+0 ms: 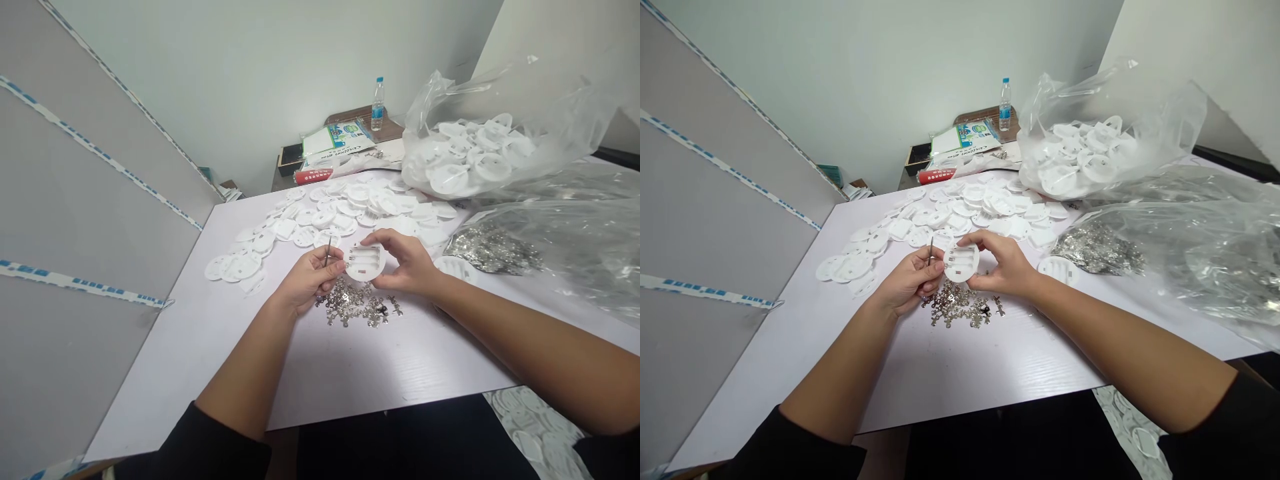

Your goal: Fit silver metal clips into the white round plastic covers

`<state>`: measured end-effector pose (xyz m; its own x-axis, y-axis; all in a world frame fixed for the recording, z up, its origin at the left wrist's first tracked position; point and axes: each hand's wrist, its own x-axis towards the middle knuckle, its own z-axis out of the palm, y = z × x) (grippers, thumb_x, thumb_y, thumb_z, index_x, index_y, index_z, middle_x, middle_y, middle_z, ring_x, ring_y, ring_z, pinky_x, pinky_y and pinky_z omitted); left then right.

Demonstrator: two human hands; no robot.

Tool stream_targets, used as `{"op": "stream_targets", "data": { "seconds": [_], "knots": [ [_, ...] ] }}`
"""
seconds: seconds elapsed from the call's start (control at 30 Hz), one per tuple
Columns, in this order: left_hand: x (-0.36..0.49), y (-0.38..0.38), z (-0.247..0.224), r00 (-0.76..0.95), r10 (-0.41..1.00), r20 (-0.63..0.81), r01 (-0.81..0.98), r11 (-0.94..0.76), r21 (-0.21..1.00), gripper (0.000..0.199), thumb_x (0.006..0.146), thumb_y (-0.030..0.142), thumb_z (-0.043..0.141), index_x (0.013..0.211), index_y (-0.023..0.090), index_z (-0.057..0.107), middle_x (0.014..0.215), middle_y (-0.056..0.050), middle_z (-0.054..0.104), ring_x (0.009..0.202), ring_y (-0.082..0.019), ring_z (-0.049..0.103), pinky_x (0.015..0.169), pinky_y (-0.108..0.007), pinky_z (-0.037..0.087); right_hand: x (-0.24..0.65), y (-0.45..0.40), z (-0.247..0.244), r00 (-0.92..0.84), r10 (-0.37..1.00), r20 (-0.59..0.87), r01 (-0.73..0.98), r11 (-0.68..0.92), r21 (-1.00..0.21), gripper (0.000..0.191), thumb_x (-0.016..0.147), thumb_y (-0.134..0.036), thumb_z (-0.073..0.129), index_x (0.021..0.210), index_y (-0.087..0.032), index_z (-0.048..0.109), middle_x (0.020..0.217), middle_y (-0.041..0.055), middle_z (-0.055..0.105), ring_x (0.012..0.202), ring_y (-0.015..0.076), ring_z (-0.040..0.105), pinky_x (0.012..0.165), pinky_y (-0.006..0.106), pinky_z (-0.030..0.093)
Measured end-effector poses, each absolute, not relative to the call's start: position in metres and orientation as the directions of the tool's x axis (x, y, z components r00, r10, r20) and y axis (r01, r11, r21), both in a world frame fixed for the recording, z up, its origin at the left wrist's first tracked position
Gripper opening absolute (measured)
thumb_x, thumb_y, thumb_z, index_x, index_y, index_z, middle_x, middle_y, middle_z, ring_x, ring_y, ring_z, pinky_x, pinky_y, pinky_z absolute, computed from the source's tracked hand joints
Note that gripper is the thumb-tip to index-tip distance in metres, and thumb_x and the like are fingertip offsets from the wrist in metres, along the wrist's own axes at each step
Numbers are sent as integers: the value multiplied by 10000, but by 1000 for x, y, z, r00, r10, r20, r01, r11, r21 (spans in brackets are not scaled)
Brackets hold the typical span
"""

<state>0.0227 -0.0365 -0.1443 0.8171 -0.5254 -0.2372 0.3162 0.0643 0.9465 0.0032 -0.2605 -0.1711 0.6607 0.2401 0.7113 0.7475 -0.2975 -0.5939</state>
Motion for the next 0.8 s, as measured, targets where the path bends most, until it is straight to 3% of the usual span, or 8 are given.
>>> {"op": "stream_targets", "data": {
  "seconds": [0.23, 0.53, 0.8],
  "knots": [
    [17, -42, -142, 844, -498, -197, 255, 51, 966, 368, 692, 377, 873, 834, 175, 600, 552, 79, 482, 426, -21, 311, 423, -194, 177, 3, -262, -172, 635, 242, 733, 769, -280, -574, 480, 691, -216, 718, 1156, -252, 603, 1039, 39, 708, 891, 210, 692, 781, 364, 555],
    [15, -50, -148, 862, -481, -158, 251, 136, 958, 483, 552, 407, 920, 732, 173, 538, 490, 78, 516, 365, -17, 301, 377, -185, 178, -2, -257, -170, 579, 243, 778, 810, -282, -515, 421, 734, -294, 773, 1115, -263, 598, 990, 34, 706, 848, 198, 683, 722, 347, 560],
    [13, -52, -151, 887, -448, -108, 169, 98, 981, 470, 577, 428, 918, 733, 164, 561, 539, 61, 516, 424, -33, 362, 412, -186, 246, -4, -256, -166, 573, 266, 775, 809, -333, -484, 396, 755, -314, 767, 1112, -272, 600, 986, 36, 711, 862, 211, 690, 735, 368, 568]
  ]
}}
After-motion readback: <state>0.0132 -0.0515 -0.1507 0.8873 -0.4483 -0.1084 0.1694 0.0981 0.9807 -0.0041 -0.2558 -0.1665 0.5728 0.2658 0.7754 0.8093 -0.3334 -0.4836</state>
